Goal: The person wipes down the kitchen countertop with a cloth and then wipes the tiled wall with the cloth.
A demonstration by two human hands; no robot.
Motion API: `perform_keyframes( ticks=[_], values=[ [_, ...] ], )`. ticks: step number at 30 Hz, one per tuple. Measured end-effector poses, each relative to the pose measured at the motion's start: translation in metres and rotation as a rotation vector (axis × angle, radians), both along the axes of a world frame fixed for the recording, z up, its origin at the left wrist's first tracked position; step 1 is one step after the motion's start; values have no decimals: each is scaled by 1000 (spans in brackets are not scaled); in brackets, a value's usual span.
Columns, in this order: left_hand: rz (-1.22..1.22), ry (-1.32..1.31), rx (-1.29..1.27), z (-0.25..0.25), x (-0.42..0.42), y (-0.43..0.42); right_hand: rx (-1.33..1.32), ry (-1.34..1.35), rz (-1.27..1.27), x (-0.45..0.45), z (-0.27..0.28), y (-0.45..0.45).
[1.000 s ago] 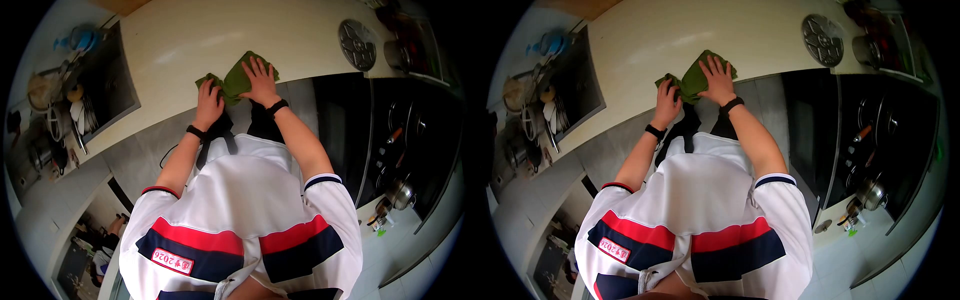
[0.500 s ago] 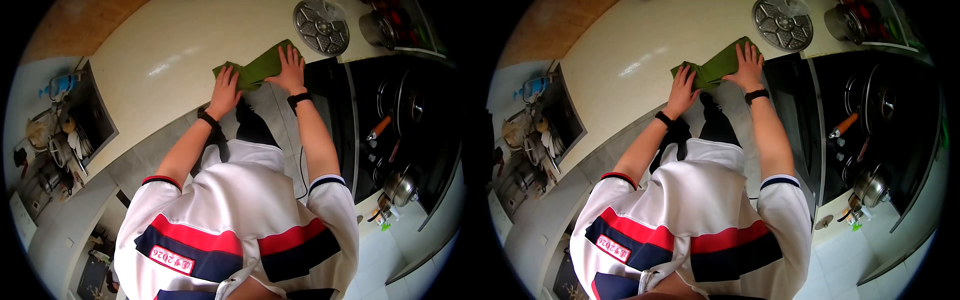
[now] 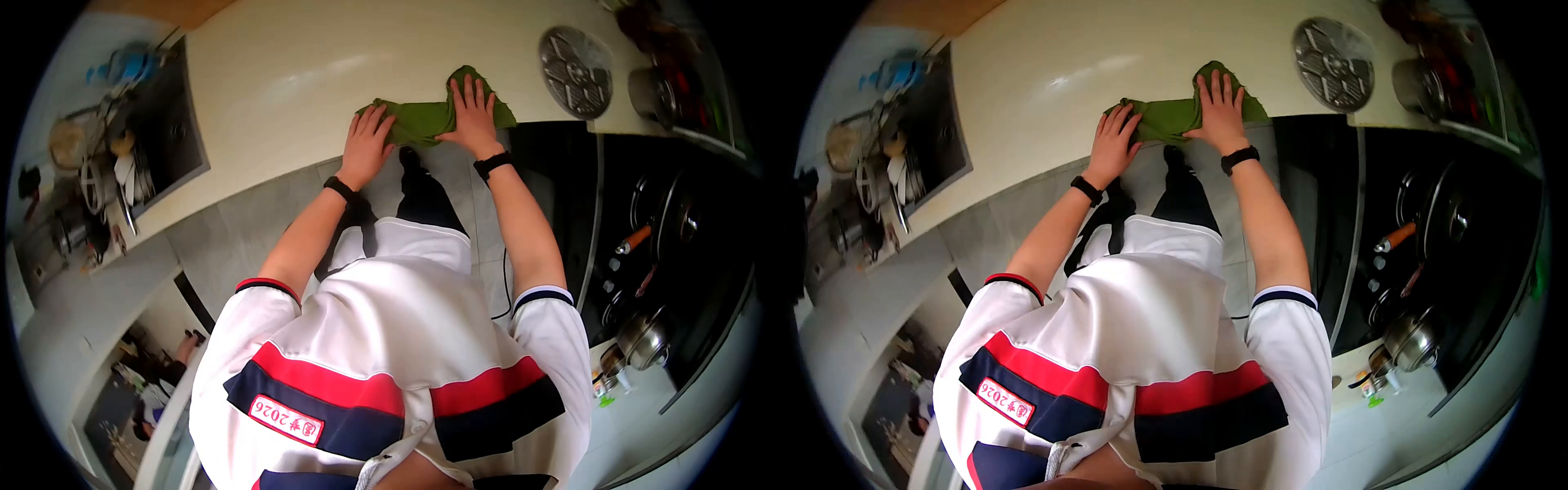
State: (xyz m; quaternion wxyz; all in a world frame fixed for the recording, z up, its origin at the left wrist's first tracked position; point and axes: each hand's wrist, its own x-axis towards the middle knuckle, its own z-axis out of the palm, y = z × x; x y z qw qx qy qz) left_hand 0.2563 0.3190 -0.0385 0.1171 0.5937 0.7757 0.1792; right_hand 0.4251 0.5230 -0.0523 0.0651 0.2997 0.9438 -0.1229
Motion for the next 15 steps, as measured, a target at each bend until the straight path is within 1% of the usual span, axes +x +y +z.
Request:
perform_keyframes(
  ticks=[3, 6, 9, 14, 15],
  values=[
    [86, 30, -6, 3, -24, -47, 2, -41, 101, -40, 9, -39],
    [189, 48, -15, 4, -52, -97, -8, -18, 176, -81, 9, -84],
    [305, 49, -4, 2, -79, -148, 4, 100, 266, -122, 2, -134],
    [472, 104, -11, -4, -128, -230, -2, 69, 419, -193, -1, -222],
    [498, 118, -20, -7, -137, -245, -5, 100, 457, -203, -4, -238]
  ],
)
